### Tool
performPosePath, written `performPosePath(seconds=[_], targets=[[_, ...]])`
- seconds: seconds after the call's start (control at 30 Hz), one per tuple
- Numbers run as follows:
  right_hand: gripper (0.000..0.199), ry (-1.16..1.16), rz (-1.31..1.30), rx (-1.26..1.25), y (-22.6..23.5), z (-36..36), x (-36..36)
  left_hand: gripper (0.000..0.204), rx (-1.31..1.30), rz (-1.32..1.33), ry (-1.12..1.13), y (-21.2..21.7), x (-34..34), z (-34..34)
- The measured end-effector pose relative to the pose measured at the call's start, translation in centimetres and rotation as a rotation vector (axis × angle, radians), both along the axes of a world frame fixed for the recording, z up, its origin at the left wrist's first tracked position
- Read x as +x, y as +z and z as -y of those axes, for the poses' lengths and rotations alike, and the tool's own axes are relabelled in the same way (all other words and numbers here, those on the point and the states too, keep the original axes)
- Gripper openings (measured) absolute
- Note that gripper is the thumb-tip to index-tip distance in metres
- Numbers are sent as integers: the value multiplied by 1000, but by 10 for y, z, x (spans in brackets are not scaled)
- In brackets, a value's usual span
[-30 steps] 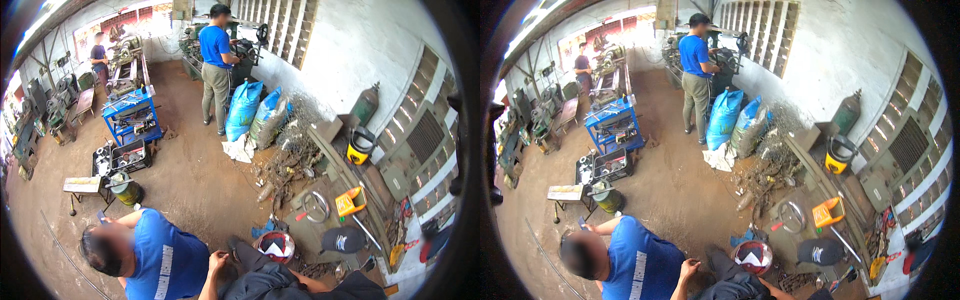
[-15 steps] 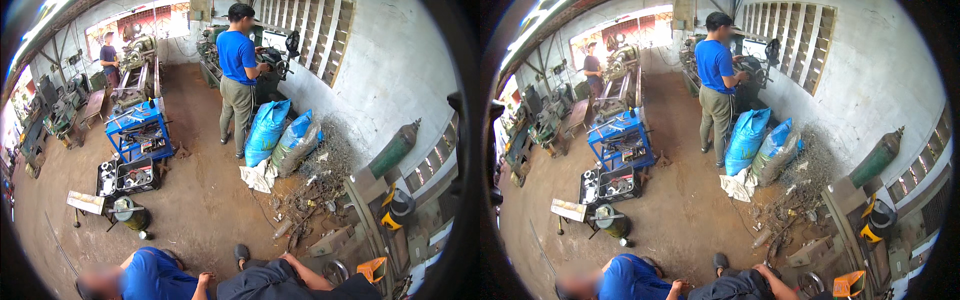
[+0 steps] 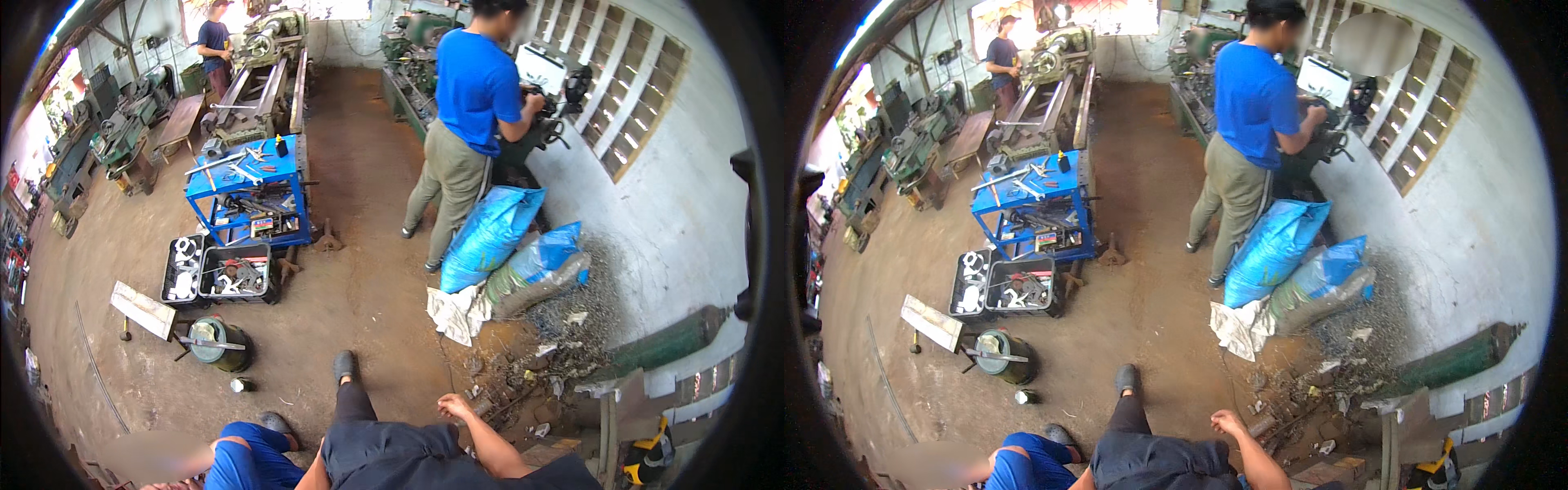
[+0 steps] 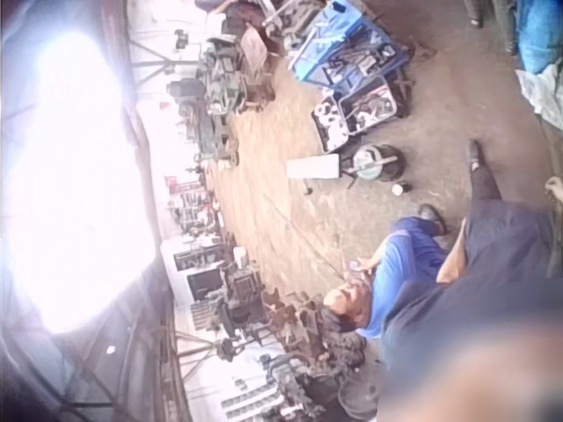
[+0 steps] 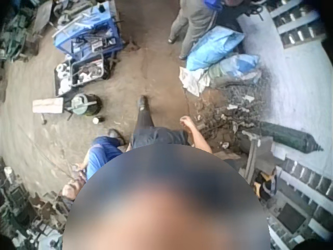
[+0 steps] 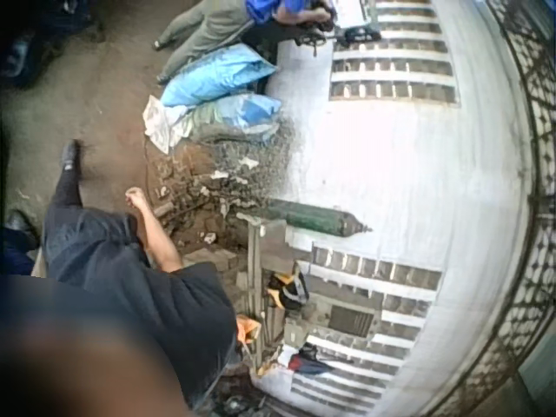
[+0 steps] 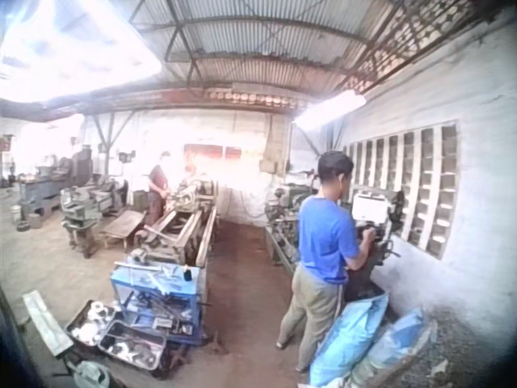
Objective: The person measures a metal rod with a vernier caliper, then walks to a drill press. They remove the existing drill bit using a wrench and hammer, then install a new drill bit and tighten it. The person is seen working with the drill press and various tools.
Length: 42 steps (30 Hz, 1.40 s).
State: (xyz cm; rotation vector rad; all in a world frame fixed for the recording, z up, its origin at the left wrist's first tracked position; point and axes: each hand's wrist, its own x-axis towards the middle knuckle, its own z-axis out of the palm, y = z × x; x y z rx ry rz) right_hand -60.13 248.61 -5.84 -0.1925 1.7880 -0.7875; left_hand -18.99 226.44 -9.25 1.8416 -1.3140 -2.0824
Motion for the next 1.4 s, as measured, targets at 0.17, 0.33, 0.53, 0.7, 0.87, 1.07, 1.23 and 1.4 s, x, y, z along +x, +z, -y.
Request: performPosePath(seconds=[0.17,0.33,0.53,0.7,0.87,1.07,1.23,1.4], targets=[[28,-103,-191,101,2,69,-13,37,-133,191,-473,33,-66,180],[35,-112,-203,-83,-24,139,-48,37,24,-61,-151,77,-159,374],[33,-198,-42,-157,-63,243,-118,32,-163,126,-332,98,-263,533],[38,-145,-35,154,-87,341,-221,48,-43,-105,-463,70,-373,571],[26,262,-5,379,-103,491,-397,53,42,-108,-763,52,-504,606],[15,-70,-115,-358,10,756,-582,63,-413,5,-999,117,-670,739],[18,-121,-193,-530,101,905,-648,64,-599,-17,-1194,139,-793,809],[22,-21,-335,-563,-1,923,-699,62,-408,-63,-1427,86,-910,909]])
